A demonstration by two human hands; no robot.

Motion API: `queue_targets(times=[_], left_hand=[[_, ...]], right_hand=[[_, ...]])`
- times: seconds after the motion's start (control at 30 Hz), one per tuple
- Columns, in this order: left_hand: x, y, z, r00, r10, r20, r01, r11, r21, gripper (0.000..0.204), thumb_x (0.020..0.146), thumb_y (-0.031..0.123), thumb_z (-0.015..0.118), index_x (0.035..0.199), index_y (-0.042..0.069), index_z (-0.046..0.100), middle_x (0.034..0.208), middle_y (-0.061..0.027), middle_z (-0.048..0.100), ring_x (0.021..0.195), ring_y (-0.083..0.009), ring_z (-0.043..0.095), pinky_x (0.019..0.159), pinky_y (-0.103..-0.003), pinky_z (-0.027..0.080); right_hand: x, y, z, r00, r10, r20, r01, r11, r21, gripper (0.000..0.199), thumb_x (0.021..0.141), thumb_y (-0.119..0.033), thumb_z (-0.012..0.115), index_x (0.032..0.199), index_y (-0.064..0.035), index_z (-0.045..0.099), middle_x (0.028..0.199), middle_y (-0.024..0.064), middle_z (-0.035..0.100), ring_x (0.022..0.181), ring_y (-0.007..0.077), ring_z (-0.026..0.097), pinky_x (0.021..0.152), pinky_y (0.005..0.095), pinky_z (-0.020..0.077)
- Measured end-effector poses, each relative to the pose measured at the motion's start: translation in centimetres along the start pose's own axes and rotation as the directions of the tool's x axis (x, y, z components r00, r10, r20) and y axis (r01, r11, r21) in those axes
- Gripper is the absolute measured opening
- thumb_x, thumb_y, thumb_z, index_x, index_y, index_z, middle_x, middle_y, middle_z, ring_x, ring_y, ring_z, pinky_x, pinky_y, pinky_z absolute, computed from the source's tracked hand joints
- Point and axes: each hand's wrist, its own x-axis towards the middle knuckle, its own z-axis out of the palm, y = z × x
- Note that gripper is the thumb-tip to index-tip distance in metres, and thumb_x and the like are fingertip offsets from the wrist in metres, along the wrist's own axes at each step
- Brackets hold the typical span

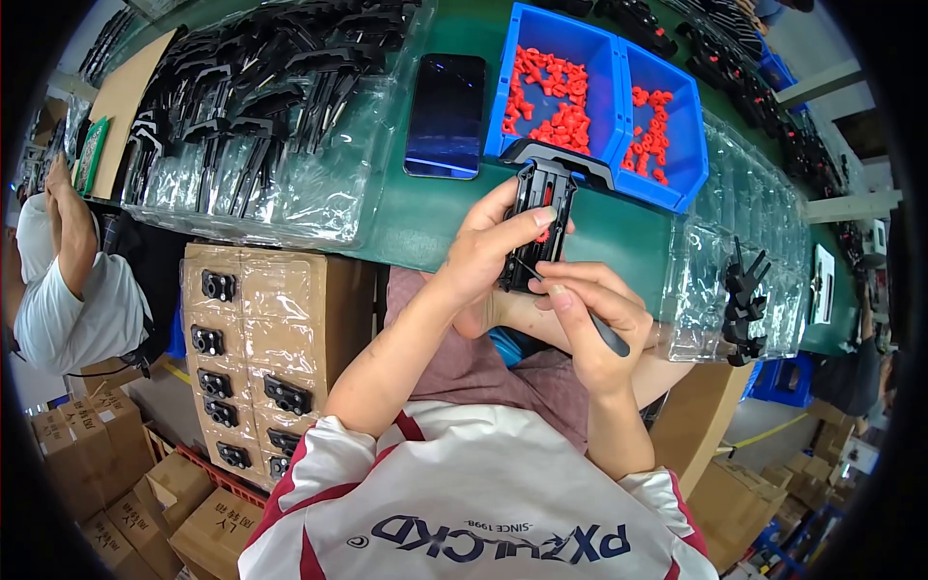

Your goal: Manually assemble components into a handheld electronic device housing at a factory workstation.

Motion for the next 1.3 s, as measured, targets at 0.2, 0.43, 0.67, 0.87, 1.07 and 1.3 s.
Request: queue_targets(times=[0.2, 0.43, 0.67, 0.87, 1.07, 1.3], left_hand=[[-0.4, 0.6, 0.1, 1.000, -0.025, -0.018, 0.024, 0.999, -0.034, 0.027, 0.091, 0.011, 0.053, 0.115, 0.000, 0.055, 0.096, -0.0161, 0.066, 0.070, -0.0197, 0.063, 0.061, -0.027, 0.052], [-0.4, 0.7, -0.5, 0.998, -0.064, -0.011, 0.061, 0.983, -0.170, 0.027, 0.092, 0.013, 0.054, 0.116, 0.001, 0.054, 0.095, -0.0162, 0.065, 0.069, -0.0202, 0.063, 0.058, -0.029, 0.054], [-0.1, 0.5, -0.4, 0.998, -0.053, -0.015, 0.048, 0.971, -0.236, 0.026, 0.092, 0.015, 0.059, 0.115, 0.002, 0.056, 0.093, -0.0123, 0.066, 0.068, -0.0154, 0.062, 0.061, -0.026, 0.054], [-0.3, 0.4, -0.2, 0.999, -0.010, -0.037, 0.008, 0.998, -0.056, 0.027, 0.092, 0.012, 0.053, 0.117, 0.001, 0.054, 0.096, -0.0168, 0.065, 0.071, -0.0206, 0.064, 0.060, -0.029, 0.053], [-0.2, 0.8, -0.1, 0.998, -0.059, -0.036, 0.053, 0.988, -0.146, 0.027, 0.092, 0.012, 0.054, 0.117, 0.002, 0.055, 0.096, -0.0161, 0.065, 0.071, -0.0196, 0.064, 0.062, -0.027, 0.052], [0.1, 0.6, -0.3, 0.999, -0.044, -0.017, 0.042, 0.994, -0.104, 0.029, 0.092, 0.013, 0.053, 0.118, 0.001, 0.054, 0.096, -0.0165, 0.065, 0.072, -0.0199, 0.063, 0.063, -0.026, 0.052]], right_hand=[[-0.4, -0.6, -0.5, 0.965, 0.258, 0.040, -0.257, 0.912, 0.319, 0.015, 0.086, 0.004, 0.057, 0.092, 0.0091, 0.069, 0.104, 0.0200, 0.067, 0.075, 0.0237, 0.066, 0.067, 0.0271, 0.0540], [-1.2, 0.1, 0.0, 0.986, 0.126, 0.108, -0.146, 0.970, 0.194, 0.017, 0.087, 0.001, 0.056, 0.092, 0.0097, 0.069, 0.104, 0.0204, 0.066, 0.074, 0.0227, 0.064, 0.067, 0.0270, 0.0526], [-0.8, 0.4, -0.1, 0.977, -0.109, 0.185, 0.114, 0.993, -0.014, 0.017, 0.087, -0.001, 0.057, 0.093, 0.0104, 0.069, 0.103, 0.0207, 0.066, 0.075, 0.0224, 0.064, 0.068, 0.0272, 0.0515], [-0.5, -0.6, -0.6, 0.969, 0.218, 0.114, -0.235, 0.957, 0.168, 0.018, 0.088, -0.002, 0.057, 0.095, 0.0105, 0.068, 0.105, 0.0203, 0.066, 0.076, 0.0233, 0.064, 0.071, 0.0270, 0.0509], [-0.4, -0.1, -0.6, 0.983, 0.119, 0.137, -0.166, 0.894, 0.417, 0.019, 0.089, -0.003, 0.057, 0.097, 0.0107, 0.067, 0.107, 0.0224, 0.065, 0.074, 0.0233, 0.064, 0.068, 0.0259, 0.0505], [0.3, 1.0, -1.0, 0.959, 0.192, 0.210, -0.263, 0.881, 0.392, 0.018, 0.089, -0.002, 0.058, 0.098, 0.0107, 0.067, 0.111, 0.0239, 0.063, 0.068, 0.0194, 0.063, 0.052, 0.0193, 0.0450]])
